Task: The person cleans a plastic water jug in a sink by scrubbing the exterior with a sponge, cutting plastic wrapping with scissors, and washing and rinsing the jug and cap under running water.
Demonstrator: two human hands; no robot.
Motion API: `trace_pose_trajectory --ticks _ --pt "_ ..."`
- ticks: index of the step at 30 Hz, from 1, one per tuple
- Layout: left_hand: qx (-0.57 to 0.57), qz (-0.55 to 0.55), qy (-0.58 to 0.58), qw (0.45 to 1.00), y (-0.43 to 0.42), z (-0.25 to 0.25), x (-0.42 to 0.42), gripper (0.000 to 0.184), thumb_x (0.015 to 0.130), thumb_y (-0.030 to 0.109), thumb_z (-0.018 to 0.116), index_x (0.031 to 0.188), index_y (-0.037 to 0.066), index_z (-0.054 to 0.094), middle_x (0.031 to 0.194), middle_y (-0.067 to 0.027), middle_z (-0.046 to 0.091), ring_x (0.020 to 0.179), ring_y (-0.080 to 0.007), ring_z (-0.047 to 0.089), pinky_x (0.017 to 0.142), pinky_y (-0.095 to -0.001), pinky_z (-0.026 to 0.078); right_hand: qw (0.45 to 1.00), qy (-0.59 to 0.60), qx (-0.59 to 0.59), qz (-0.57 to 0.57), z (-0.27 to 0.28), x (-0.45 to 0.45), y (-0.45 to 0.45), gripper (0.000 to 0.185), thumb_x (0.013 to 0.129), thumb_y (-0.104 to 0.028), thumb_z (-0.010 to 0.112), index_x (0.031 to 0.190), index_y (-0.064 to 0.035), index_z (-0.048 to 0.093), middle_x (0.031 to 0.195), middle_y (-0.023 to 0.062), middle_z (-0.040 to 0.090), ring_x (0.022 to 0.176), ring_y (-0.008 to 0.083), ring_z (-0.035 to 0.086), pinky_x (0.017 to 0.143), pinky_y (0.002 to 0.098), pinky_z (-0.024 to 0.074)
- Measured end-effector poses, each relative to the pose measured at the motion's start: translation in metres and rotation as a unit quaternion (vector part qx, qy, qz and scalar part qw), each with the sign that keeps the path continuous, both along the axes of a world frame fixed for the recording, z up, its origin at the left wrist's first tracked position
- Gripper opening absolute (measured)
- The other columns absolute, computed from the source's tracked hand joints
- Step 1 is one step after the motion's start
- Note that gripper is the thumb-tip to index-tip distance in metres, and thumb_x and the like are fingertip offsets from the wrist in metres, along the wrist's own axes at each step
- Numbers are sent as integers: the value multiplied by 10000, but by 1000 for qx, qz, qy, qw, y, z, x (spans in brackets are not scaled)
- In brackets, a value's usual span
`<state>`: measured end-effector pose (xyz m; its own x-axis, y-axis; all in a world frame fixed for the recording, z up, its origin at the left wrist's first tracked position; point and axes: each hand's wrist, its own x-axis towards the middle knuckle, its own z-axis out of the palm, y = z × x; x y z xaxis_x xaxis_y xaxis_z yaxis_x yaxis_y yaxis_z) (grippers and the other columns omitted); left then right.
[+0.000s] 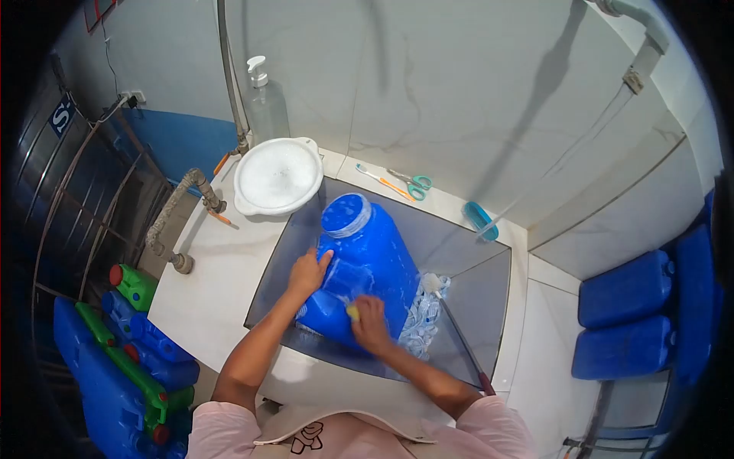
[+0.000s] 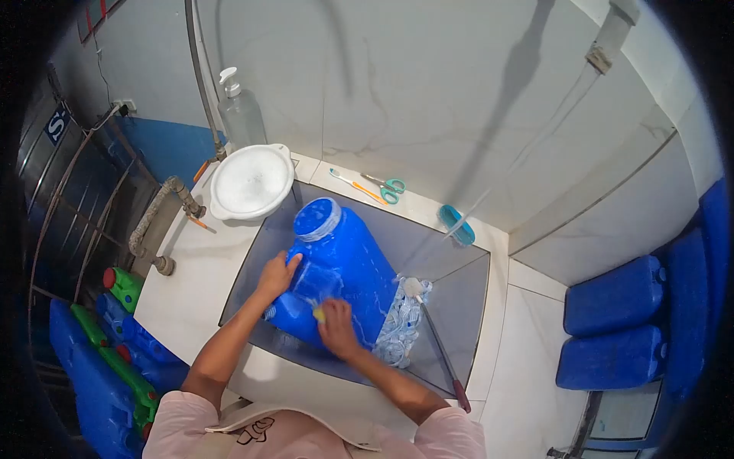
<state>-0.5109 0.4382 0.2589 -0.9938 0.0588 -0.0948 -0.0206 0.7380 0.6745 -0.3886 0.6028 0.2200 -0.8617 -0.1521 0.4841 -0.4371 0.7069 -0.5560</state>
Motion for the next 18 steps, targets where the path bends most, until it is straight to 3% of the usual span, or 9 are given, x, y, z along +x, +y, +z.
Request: trace_pose_trajectory --ticks 4,6,7,9,11,13,15,17,18 --pt "1 55 -18 998 -15 -17 4 562 881 498 463 994 -43 568 907 -298 608 881 -450 582 773 -502 452 992 15 -67 104 -10 -11 -28 214 765 -68 517 969 -3 512 1013 195 502 973 364 465 860 469 353" --pt "14 60 -36 997 -25 -26 0 595 879 520 452 1016 -48 566 938 -306 601 915 -451 573 797 -493 445 975 -32 1 222 -14 -41 -22 184 780 -74 488 949 -6 517 997 205 482 952 359 449 833 478 348" --pt "14 59 -36 997 -30 -31 -1 595 879 520 452 1016 -48 566 938 -306 601 915 -451 573 797 -493 445 975 -32 0 221 -28 -47 -14 184 780 -74 488 949 -6 517 997 205 482 952 359 449 833 478 348" --pt "22 69 -62 995 -37 -43 -3 619 876 529 448 1047 -55 565 966 -312 595 937 -449 569 814 -489 441 993 -57 -11 -106 -62 -58 13 201 757 -69 480 934 -5 550 1036 228 501 982 379 457 832 460 368" --pt "11 86 -67 994 -44 -59 -9 617 876 523 450 1074 -49 568 977 -311 594 944 -449 569 825 -485 440 985 -100 14 -138 -90 -11 17 193 741 -52 499 918 -7 560 1011 237 508 988 388 460 836 458 373" --pt "-12 96 -74 993 -43 -54 -4 611 878 520 444 1081 -42 574 981 -310 594 955 -447 567 836 -481 437 984 -138 -70 85 -77 15 -1 235 750 -52 518 976 11 533 995 239 506 986 407 458 836 473 373" --pt "-7 97 -93 991 -40 -46 -1 610 878 521 440 1084 -37 576 990 -309 592 963 -445 566 842 -481 434 976 19 -107 190 -40 -4 -28 183 792 -36 493 964 19 521 984 235 492 977 376 470 866 506 351" --pt "-10 96 -100 990 -42 -41 -2 609 879 522 437 1088 -32 577 1000 -308 590 971 -442 564 848 -481 431 996 78 12 47 -65 -74 -25 178 822 -89 505 975 -2 531 957 210 522 948 370 490 884 443 369" --pt "1 91 -97 991 -42 -40 -1 610 879 525 434 1092 -30 576 1006 -305 590 975 -441 563 849 -479 431 997 31 -74 -9 -64 -106 -7 200 849 -108 485 998 21 522 972 220 524 961 376 488 898 437 362"
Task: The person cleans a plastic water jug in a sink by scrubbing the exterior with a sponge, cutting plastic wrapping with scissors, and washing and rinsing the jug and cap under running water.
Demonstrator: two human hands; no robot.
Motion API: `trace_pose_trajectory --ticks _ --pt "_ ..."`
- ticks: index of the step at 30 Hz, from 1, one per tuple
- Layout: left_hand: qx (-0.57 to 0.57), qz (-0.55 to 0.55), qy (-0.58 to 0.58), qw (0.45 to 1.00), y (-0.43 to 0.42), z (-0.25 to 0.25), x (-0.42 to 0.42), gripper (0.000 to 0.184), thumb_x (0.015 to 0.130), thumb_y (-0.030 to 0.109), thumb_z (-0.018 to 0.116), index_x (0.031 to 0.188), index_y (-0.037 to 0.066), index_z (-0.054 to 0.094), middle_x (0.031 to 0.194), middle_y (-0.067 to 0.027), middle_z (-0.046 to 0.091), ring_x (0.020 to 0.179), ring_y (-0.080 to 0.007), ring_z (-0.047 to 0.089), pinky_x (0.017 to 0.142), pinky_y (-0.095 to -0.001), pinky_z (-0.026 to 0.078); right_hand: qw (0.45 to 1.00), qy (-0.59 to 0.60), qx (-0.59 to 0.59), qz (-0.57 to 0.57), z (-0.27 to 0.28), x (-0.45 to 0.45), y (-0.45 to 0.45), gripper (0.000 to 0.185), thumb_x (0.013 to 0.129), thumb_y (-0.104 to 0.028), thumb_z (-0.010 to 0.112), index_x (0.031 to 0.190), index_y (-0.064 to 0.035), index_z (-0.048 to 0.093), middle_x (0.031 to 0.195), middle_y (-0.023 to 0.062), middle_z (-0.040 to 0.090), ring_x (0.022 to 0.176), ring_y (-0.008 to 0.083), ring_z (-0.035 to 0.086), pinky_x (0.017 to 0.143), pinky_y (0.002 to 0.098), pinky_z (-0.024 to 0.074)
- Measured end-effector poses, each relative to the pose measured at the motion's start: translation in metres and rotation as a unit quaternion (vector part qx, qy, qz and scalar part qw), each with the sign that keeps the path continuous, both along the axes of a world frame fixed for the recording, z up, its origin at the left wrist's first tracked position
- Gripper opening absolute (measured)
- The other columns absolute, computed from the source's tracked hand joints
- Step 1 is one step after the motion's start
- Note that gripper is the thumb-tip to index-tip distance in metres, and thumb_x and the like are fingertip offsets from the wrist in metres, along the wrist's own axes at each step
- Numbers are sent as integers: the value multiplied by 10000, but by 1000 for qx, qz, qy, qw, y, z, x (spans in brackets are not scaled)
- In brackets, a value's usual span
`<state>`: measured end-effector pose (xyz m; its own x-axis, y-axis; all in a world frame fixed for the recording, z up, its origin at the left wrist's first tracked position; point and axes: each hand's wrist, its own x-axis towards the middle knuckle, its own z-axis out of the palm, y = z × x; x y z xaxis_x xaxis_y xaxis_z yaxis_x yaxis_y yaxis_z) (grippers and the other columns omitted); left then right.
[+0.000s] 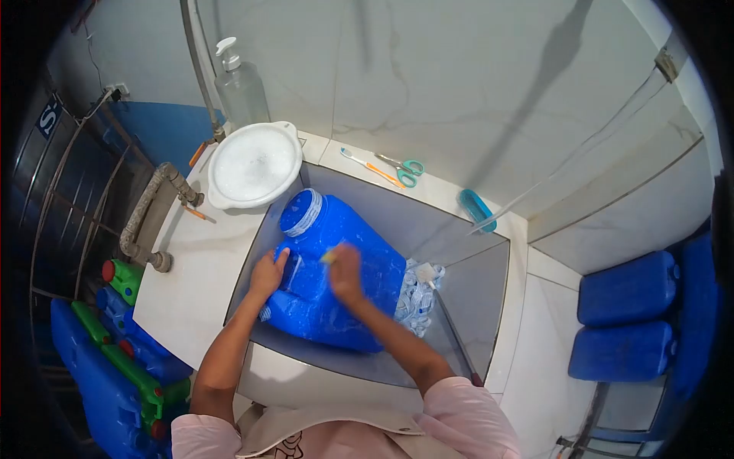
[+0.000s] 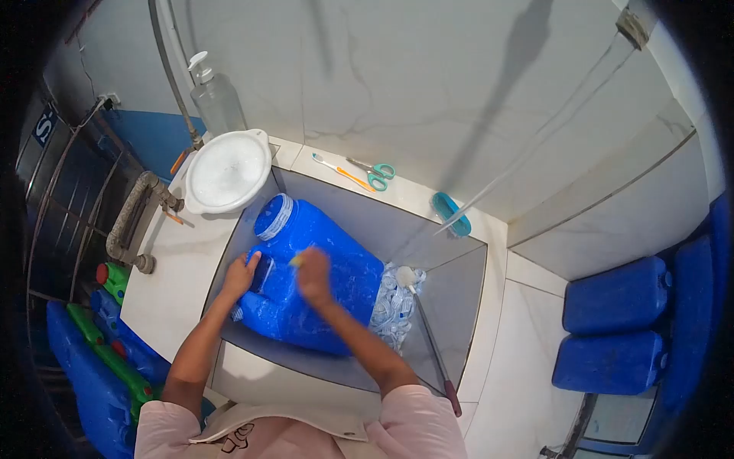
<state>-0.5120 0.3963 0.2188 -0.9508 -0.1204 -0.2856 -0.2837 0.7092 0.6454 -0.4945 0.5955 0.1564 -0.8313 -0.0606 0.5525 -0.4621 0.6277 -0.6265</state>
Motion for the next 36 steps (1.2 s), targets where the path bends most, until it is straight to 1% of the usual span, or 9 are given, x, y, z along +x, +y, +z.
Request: trace_pose_trajectory --ticks 5,8,11,16,19,21,26,29,36 --pt "-32 4 8 999 1 -4 -2 600 884 524 427 1097 -17 578 1002 -292 598 968 -437 568 843 -475 435 946 -176 -101 -252 -83 70 76 313 894 -146 438 1131 52 491 1163 225 485 1116 408 413 988 432 313" --pt "-5 -5 10 1000 -2 -16 -3 602 884 526 424 1096 -15 579 989 -286 605 960 -437 572 834 -469 441 967 -229 -110 -15 -62 141 23 441 873 -126 447 1262 69 375 1230 245 434 1199 410 348 1043 479 243" --pt "-22 11 -7 1000 -4 -23 -4 605 883 530 423 1093 -14 581 993 -287 603 959 -437 571 837 -470 439 977 -43 152 146 29 74 -11 398 841 -110 457 1203 56 438 1209 235 448 1177 386 374 1026 486 263" --pt "-16 -4 28 999 -3 -15 -1 589 888 520 425 1051 -20 597 969 -289 605 950 -436 572 832 -474 438 965 -133 -110 -196 -49 -57 75 244 921 -153 399 902 41 545 980 211 535 932 375 492 813 444 407" --pt "-46 0 26 999 1 -3 1 584 892 513 421 1041 -22 600 953 -288 609 935 -437 575 830 -472 439 903 -234 -221 -286 -138 33 115 375 929 -278 425 1085 55 501 1084 241 507 1037 365 471 890 448 371" --pt "-35 1 18 999 0 -6 -3 569 895 502 428 1043 -20 600 949 -286 611 932 -433 578 826 -466 441 891 -89 91 -437 -179 98 67 424 947 -298 395 1179 56 429 1172 254 449 1110 392 408 926 484 326" --pt "66 -18 47 997 7 10 18 514 897 470 458 1033 -3 605 941 -274 619 928 -413 591 805 -443 450 927 -268 -176 -194 -72 32 85 477 926 -254 449 1293 26 329 1246 252 393 1142 425 355 983 524 248" --pt "59 -42 46 996 10 26 28 484 900 455 469 1022 8 608 923 -261 626 913 -402 602 783 -427 456 956 -190 9 -225 -25 -6 83 422 903 -231 487 1230 22 399 1190 250 418 1108 402 379 978 503 262" --pt "40 -74 30 996 37 62 44 452 903 451 459 928 19 589 820 -256 620 811 -441 589 711 -457 459 988 69 2 -139 102 -42 82 285 896 -177 466 1114 -4 530 1208 217 446 1079 346 429 948 450 316"
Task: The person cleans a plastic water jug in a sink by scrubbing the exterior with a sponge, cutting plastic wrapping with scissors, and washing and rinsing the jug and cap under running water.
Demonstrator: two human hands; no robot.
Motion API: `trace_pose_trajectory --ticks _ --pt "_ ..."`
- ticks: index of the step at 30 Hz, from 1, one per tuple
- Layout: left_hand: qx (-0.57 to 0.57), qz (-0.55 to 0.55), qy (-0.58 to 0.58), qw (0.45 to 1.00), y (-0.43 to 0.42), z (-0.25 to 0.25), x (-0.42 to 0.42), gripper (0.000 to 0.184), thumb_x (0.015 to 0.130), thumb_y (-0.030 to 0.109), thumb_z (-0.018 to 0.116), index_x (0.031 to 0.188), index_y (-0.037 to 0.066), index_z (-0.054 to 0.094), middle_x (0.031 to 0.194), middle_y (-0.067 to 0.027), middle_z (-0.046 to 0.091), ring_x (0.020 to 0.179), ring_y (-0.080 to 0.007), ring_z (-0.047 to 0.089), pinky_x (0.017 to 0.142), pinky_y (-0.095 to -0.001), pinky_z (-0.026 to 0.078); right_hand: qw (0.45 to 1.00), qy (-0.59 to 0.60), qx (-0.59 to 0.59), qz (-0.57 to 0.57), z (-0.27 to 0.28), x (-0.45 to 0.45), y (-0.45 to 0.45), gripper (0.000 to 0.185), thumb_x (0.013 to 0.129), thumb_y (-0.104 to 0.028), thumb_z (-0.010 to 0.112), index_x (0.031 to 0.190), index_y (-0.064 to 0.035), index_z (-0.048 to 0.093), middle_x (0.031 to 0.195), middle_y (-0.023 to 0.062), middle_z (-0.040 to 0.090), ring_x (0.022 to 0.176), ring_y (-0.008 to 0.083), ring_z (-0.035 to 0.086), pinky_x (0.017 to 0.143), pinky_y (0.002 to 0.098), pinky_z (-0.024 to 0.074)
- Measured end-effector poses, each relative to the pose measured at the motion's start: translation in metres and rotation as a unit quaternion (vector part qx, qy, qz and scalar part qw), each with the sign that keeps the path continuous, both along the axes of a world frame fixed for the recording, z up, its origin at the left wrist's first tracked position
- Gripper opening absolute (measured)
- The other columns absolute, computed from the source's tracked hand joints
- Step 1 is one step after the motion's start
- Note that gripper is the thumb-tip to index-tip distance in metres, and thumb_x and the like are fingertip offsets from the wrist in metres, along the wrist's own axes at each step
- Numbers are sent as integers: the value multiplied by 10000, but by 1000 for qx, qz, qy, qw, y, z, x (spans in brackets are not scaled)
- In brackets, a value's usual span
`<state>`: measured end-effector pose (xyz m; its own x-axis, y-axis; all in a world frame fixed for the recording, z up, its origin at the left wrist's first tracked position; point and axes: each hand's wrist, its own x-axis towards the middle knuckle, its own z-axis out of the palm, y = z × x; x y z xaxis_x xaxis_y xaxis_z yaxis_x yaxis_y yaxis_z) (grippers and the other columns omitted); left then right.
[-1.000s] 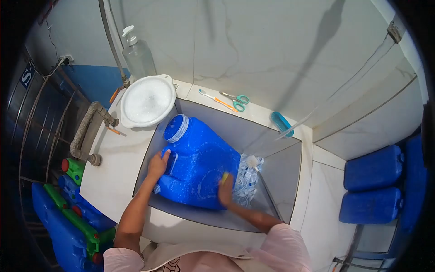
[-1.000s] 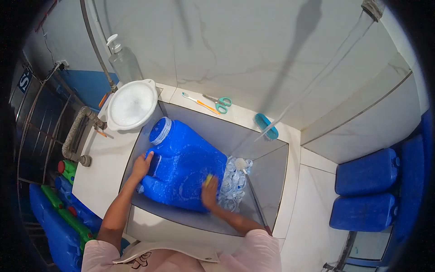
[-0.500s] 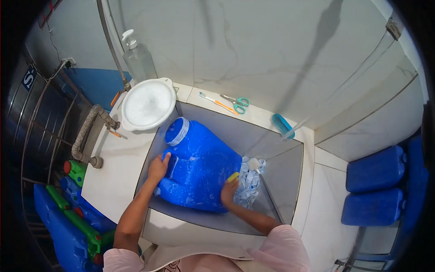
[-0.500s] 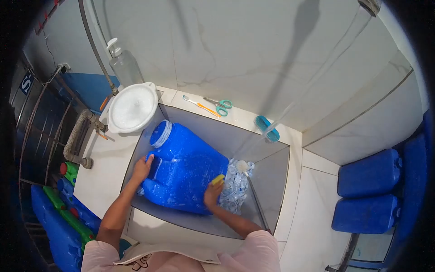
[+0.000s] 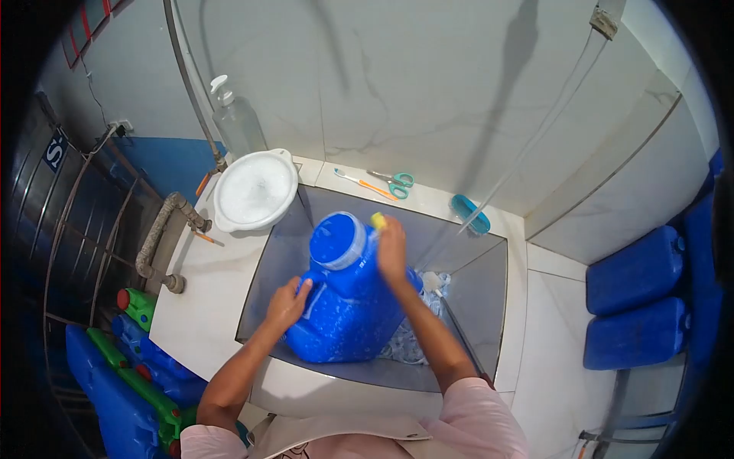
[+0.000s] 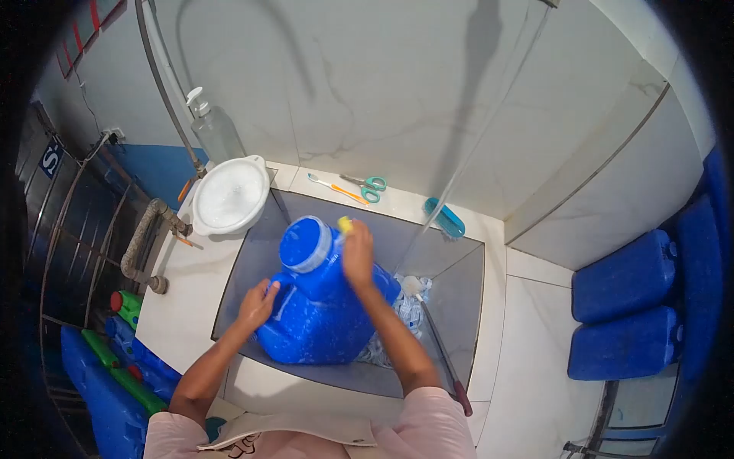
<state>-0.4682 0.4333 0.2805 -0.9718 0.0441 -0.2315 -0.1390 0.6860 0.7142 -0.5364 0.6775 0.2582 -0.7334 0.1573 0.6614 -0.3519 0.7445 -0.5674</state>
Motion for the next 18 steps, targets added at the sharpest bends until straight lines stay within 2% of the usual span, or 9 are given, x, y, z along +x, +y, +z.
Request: trace_pose_trajectory --ticks 2,5,8,9,11,14,15,17,18 --pt "-64 -66 12 996 6 10 9 422 910 433 449 937 31 573 765 -250 611 759 -457 575 684 -495 447 853 -406 -269 190 16 -10 40 318 923 -212 419 1120 11 532 1180 179 491 1077 295 460 952 368 339" --pt "-97 -209 34 972 -2 6 -1 376 902 408 463 969 53 569 787 -206 624 820 -421 586 731 -499 439 909 -278 -153 269 49 9 45 366 943 -251 373 1133 19 531 1113 127 548 1034 217 498 929 295 358" --pt "-171 -393 165 888 1 10 -27 333 889 371 482 1005 69 557 915 -178 626 941 -383 580 831 -458 432 841 -402 -215 292 24 26 79 387 947 -278 373 1150 12 529 1085 120 574 995 219 529 911 300 378" --pt "-171 -394 166 888 9 3 -30 333 889 371 482 1005 69 557 915 -178 626 941 -383 580 831 -458 432 806 -471 -228 276 4 35 87 399 945 -298 378 1145 11 532 1084 122 576 978 227 537 906 303 383" --pt "-198 -172 445 856 37 -11 -38 320 859 310 508 1077 76 531 1064 -190 589 1031 -356 554 922 -425 397 781 -556 -249 137 -102 72 99 435 930 -332 401 1175 12 507 1101 151 575 1010 284 541 912 330 384" --pt "-123 -101 393 906 50 -15 -42 389 827 261 519 1155 54 486 1131 -247 546 1036 -389 550 930 -424 396 869 -437 -234 -12 -157 81 66 471 919 -316 420 1226 41 438 1179 224 499 1105 356 464 971 386 335" --pt "-123 -102 392 906 50 -14 -43 389 827 261 519 1155 54 486 1131 -247 546 1036 -389 550 930 -424 396 910 -349 -222 -33 -145 75 45 488 916 -311 427 1243 50 415 1204 248 473 1137 380 439 991 405 318" --pt "83 -52 43 994 52 -11 -48 459 794 229 544 1203 40 454 1071 -267 571 992 -400 569 882 -427 427 974 -172 -143 -44 -83 55 -3 490 914 -253 445 1275 68 366 1308 280 348 1234 408 329 1054 452 237" --pt "81 -59 43 994 54 -7 -46 459 794 229 544 1203 40 454 1071 -267 571 992 -400 569 882 -427 427 988 -121 -93 -35 -24 53 -21 476 914 -215 451 1296 49 348 1338 267 306 1253 398 306 1062 469 220"
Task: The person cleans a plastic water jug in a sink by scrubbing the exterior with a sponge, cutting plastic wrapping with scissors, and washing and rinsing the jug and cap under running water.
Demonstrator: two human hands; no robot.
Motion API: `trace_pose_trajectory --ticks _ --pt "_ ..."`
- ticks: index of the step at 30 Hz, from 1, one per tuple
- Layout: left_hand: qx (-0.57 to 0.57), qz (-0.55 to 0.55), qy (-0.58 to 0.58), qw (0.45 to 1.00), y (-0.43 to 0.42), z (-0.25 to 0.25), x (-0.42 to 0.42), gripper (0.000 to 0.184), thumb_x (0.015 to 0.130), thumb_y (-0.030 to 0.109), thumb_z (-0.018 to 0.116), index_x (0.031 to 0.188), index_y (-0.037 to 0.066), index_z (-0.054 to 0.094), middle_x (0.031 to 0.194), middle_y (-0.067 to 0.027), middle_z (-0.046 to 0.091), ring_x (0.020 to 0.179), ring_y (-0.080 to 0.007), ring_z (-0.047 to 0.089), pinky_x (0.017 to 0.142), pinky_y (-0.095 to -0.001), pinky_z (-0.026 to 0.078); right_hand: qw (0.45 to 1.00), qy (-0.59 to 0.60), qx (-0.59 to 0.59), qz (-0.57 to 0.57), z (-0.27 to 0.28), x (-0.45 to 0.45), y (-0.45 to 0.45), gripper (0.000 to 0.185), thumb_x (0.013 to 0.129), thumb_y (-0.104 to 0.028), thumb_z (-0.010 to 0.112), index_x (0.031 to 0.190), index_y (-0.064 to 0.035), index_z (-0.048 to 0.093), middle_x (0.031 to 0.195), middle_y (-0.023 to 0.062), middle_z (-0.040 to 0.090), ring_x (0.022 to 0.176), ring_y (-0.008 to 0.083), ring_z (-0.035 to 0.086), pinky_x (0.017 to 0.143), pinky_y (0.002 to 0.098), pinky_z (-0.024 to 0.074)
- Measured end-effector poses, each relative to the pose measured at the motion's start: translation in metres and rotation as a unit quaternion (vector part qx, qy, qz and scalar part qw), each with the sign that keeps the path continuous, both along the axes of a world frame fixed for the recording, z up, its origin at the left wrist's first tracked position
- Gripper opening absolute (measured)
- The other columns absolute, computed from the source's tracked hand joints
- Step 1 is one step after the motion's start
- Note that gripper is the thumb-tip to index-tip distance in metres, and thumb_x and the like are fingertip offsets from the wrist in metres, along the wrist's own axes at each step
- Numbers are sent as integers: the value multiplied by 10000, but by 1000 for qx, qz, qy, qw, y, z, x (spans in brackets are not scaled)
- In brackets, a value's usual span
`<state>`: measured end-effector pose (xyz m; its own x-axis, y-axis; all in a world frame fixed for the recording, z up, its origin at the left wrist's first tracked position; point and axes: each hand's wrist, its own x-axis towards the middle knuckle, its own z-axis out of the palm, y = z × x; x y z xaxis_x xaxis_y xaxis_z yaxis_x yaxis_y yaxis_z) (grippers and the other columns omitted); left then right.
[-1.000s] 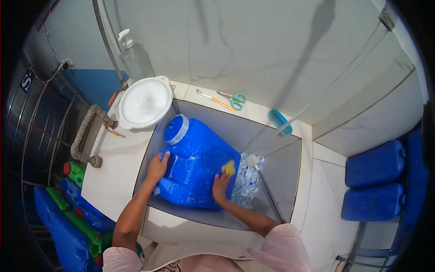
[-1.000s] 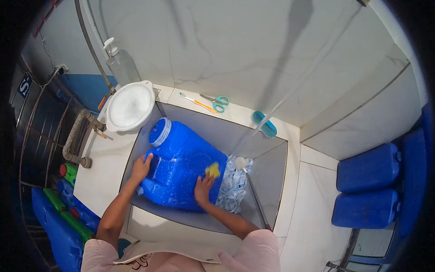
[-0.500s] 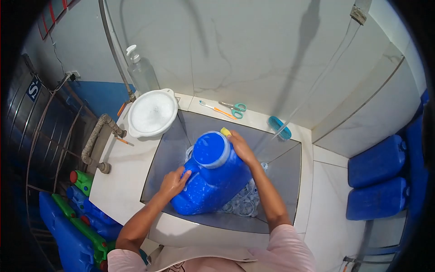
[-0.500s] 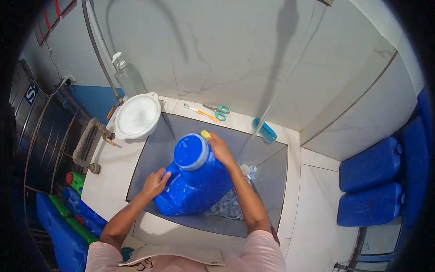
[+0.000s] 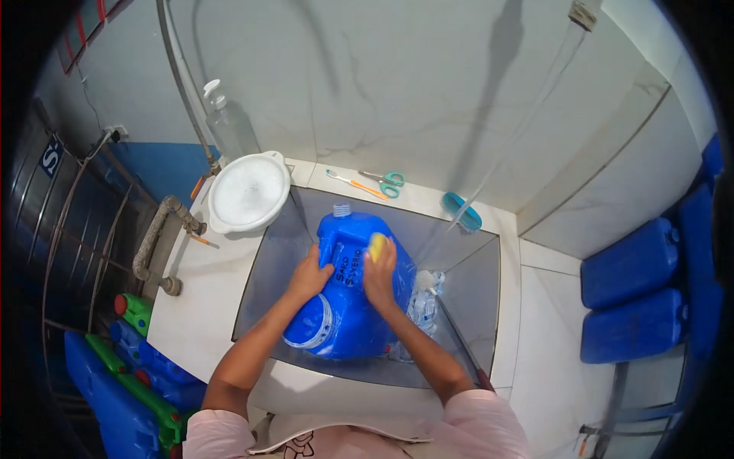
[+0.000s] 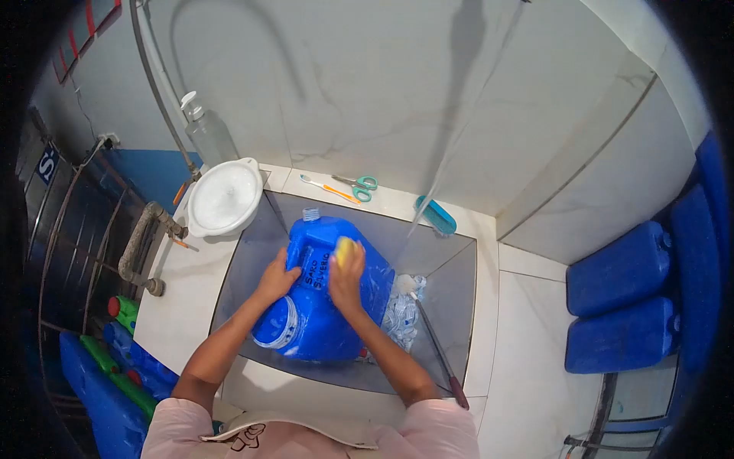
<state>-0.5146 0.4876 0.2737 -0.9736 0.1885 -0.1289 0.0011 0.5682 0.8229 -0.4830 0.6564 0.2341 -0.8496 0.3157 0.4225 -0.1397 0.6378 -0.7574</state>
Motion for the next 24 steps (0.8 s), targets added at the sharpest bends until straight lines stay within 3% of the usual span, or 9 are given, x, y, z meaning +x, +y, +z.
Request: trace_pose_trajectory --ticks 3,7,9,10,15,17,19,20,24 --pt "-6 -54 -5 999 1 10 2 479 781 210 568 1208 31 445 981 -250 607 921 -398 597 817 -429 457 974 120 177 79 45 -29 -2 366 900 -219 472 1179 17 484 1199 221 453 1144 379 408 978 450 317" --pt "29 -84 38 995 -13 11 7 457 790 199 573 1201 41 451 925 -229 627 868 -389 613 780 -426 467 991 26 127 35 48 -50 24 256 876 -210 494 1014 -5 562 1009 183 532 967 369 477 865 456 373" --pt "51 -100 25 993 -10 14 9 453 795 207 577 1198 42 453 936 -227 626 871 -388 613 782 -424 467 980 -42 193 38 71 -43 13 223 861 -226 503 885 -16 574 920 183 538 865 351 474 788 458 380" --pt "41 -116 39 992 -8 14 7 453 801 224 583 1195 40 458 937 -227 627 873 -386 614 778 -423 468 978 44 200 35 67 -42 -7 233 857 -238 489 810 -27 575 898 174 550 848 351 475 760 468 375" --pt "21 -131 70 989 -13 17 10 469 818 292 603 1189 35 476 929 -238 627 865 -382 621 755 -425 477 965 5 253 71 43 -44 41 225 822 -229 467 815 -44 595 868 166 572 852 342 524 772 476 396" --pt "58 -128 36 989 -18 16 16 490 829 342 602 1193 37 483 915 -246 626 850 -396 620 738 -434 480 988 -23 116 104 8 -58 78 275 858 -268 461 905 -26 583 895 172 572 899 348 528 838 456 388" --pt "25 -157 52 986 -17 13 20 496 831 359 599 1197 44 486 911 -245 628 842 -395 622 734 -432 482 980 -96 15 171 49 -65 70 307 879 -285 457 966 -15 574 936 173 573 938 340 527 870 433 382" --pt "-14 -184 69 980 -17 13 24 502 834 377 596 1201 52 488 907 -244 629 833 -394 624 730 -430 484 953 -166 -92 237 62 -66 66 344 900 -302 452 1026 -4 566 978 173 575 977 331 525 902 409 376" --pt "-59 -169 86 980 -13 22 30 498 834 381 600 1195 51 506 893 -249 627 822 -364 638 727 -411 490 897 -257 -229 277 11 -80 92 440 953 -345 369 1172 1 531 1191 160 536 1118 243 482 944 324 361"
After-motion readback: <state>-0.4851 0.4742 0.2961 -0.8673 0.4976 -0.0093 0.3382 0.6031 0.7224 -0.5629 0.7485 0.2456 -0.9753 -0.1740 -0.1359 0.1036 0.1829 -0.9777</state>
